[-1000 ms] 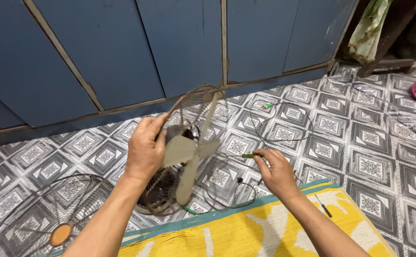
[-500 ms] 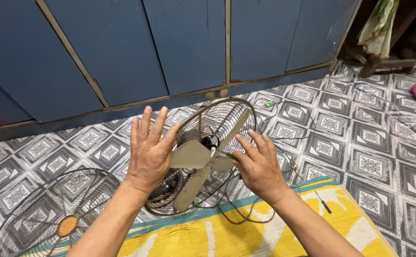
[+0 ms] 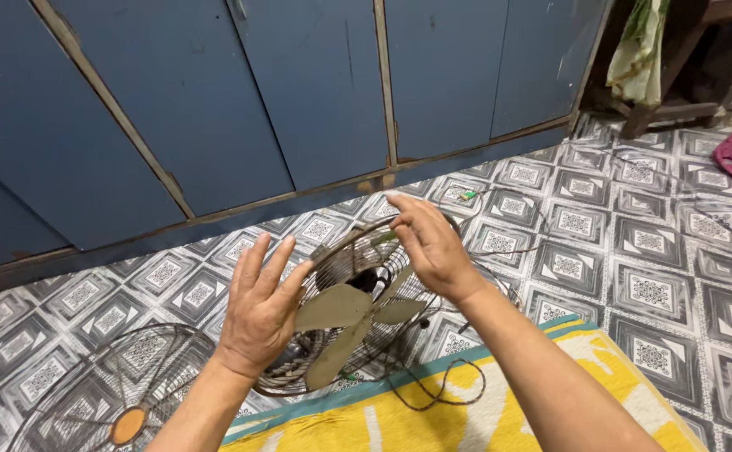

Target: The person reassembles an electric fan by attaching the fan blades to the motor, securing them with a nut, and then fitting the front protective cage over the blades.

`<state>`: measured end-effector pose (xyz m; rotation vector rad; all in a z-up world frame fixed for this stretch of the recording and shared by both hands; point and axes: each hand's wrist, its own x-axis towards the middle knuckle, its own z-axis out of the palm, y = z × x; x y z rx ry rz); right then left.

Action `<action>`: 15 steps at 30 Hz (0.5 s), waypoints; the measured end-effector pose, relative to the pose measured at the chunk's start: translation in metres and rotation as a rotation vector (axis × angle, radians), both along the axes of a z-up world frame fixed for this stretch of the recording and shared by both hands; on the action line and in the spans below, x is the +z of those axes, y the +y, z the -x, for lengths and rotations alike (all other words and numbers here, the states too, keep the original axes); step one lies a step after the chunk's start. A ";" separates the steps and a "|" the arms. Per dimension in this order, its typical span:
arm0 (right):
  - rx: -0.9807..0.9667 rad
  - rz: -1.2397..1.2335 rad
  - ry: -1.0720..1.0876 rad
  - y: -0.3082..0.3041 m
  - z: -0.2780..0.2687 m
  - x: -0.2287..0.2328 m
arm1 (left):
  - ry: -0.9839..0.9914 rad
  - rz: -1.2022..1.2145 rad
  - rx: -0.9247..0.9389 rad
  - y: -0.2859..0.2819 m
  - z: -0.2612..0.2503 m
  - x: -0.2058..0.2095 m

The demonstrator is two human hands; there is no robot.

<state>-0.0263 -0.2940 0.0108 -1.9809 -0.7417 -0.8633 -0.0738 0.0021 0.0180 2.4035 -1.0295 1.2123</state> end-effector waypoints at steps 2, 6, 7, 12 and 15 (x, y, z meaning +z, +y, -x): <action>0.035 -0.005 -0.002 0.004 0.003 -0.001 | 0.032 -0.005 0.017 0.002 0.000 0.004; 0.000 0.008 -0.055 0.008 0.017 -0.008 | 0.140 0.012 0.005 -0.001 0.006 0.009; -0.004 0.014 -0.063 0.010 0.020 -0.009 | 0.174 0.021 0.009 -0.006 0.005 0.010; -0.037 0.033 -0.103 0.015 0.035 -0.010 | 0.296 0.077 0.007 -0.039 -0.013 0.014; -0.073 0.037 -0.104 0.013 0.040 -0.008 | 0.247 0.061 0.031 -0.053 -0.020 0.018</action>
